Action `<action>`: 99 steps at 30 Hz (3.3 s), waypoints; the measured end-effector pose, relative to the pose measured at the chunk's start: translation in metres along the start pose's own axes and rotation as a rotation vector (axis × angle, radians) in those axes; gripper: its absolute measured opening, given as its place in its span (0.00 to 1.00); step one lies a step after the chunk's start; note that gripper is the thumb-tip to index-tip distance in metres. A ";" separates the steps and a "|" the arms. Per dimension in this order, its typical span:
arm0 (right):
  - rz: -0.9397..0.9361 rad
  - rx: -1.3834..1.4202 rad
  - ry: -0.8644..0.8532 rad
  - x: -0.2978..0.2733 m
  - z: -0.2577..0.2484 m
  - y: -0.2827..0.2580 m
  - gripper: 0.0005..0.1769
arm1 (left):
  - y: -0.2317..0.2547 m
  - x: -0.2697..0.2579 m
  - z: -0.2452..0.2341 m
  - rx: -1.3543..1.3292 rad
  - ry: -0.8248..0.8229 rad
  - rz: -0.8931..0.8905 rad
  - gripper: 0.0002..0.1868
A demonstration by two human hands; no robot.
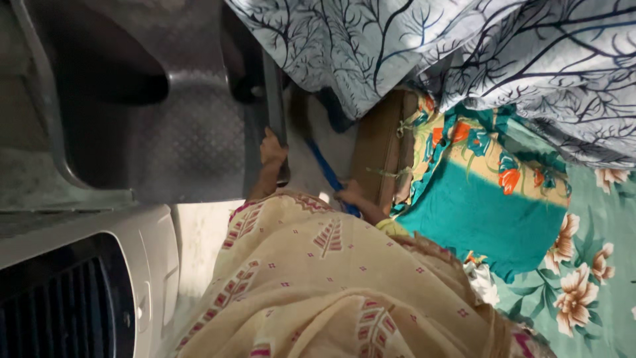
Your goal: The person sweeps a marble floor using a handheld broom, moving around furniture and an air cooler.
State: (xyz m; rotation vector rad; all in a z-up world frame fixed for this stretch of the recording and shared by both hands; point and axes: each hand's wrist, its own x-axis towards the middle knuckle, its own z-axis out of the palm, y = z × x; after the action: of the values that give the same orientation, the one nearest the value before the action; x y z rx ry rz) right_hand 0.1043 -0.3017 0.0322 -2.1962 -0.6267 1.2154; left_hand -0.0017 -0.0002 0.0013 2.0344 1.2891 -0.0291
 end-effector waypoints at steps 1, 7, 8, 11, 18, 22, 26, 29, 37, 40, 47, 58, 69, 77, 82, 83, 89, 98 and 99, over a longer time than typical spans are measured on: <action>-0.047 -0.016 -0.062 0.002 0.001 -0.002 0.19 | -0.001 -0.003 0.000 0.012 -0.018 -0.024 0.48; 0.173 0.486 -0.120 -0.015 -0.044 0.025 0.37 | -0.002 -0.009 -0.001 -0.049 -0.047 -0.079 0.51; 0.202 0.472 -0.058 -0.020 -0.038 0.025 0.34 | -0.004 -0.010 0.000 -0.054 -0.024 -0.056 0.51; 0.286 0.333 0.077 -0.019 -0.020 0.017 0.26 | -0.001 -0.009 0.001 -0.046 -0.001 -0.023 0.52; 0.132 0.067 -0.195 -0.033 -0.015 0.018 0.28 | -0.001 -0.028 -0.018 0.101 -0.056 0.004 0.53; -0.094 -0.092 -0.258 -0.052 -0.071 0.033 0.39 | -0.005 -0.053 -0.032 0.104 -0.063 0.094 0.45; -0.006 0.199 -0.069 -0.083 -0.042 0.032 0.39 | -0.011 -0.083 -0.033 0.162 0.106 0.376 0.37; 0.087 0.045 0.024 -0.102 -0.017 0.027 0.24 | -0.009 -0.099 -0.036 0.268 0.150 0.490 0.35; 0.118 -0.122 -0.299 -0.105 -0.029 0.017 0.20 | -0.016 -0.134 -0.058 0.312 0.266 0.692 0.35; 0.129 0.115 -0.479 -0.111 -0.046 -0.012 0.26 | -0.026 -0.142 -0.069 0.097 -0.071 0.718 0.48; 0.142 0.586 -0.649 -0.150 -0.046 -0.140 0.24 | -0.016 -0.224 -0.099 -0.077 -0.393 0.919 0.64; -0.136 0.934 -0.951 -0.196 0.100 -0.277 0.27 | -0.071 -0.281 -0.173 -1.225 -0.207 0.706 0.23; -0.315 0.471 -0.321 -0.225 0.136 -0.321 0.23 | -0.183 -0.233 -0.206 -0.852 0.454 0.404 0.16; -0.191 0.118 -0.064 -0.123 0.150 -0.242 0.14 | -0.192 -0.194 -0.307 -0.992 0.458 0.440 0.12; -0.310 0.104 0.144 -0.054 0.135 -0.217 0.12 | -0.202 -0.148 -0.330 -0.760 0.675 0.499 0.15; -0.320 0.085 0.214 -0.040 0.131 -0.213 0.13 | -0.208 -0.138 -0.335 -0.721 0.683 0.451 0.16; -0.439 -0.169 0.566 0.034 0.091 -0.204 0.18 | -0.255 -0.044 -0.357 -0.682 0.757 0.214 0.18; -0.212 -0.412 0.594 0.100 0.050 -0.239 0.40 | -0.315 0.046 -0.376 -0.145 0.761 -0.136 0.47; -0.164 -0.419 0.567 0.106 0.049 -0.244 0.43 | -0.319 0.050 -0.375 -0.173 0.740 -0.180 0.51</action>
State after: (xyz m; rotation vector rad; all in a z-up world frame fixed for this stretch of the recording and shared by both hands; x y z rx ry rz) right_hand 0.0801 -0.0429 0.1064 -2.6038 -0.8439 0.3555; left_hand -0.3581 0.3324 0.0845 1.8258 1.8331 0.7891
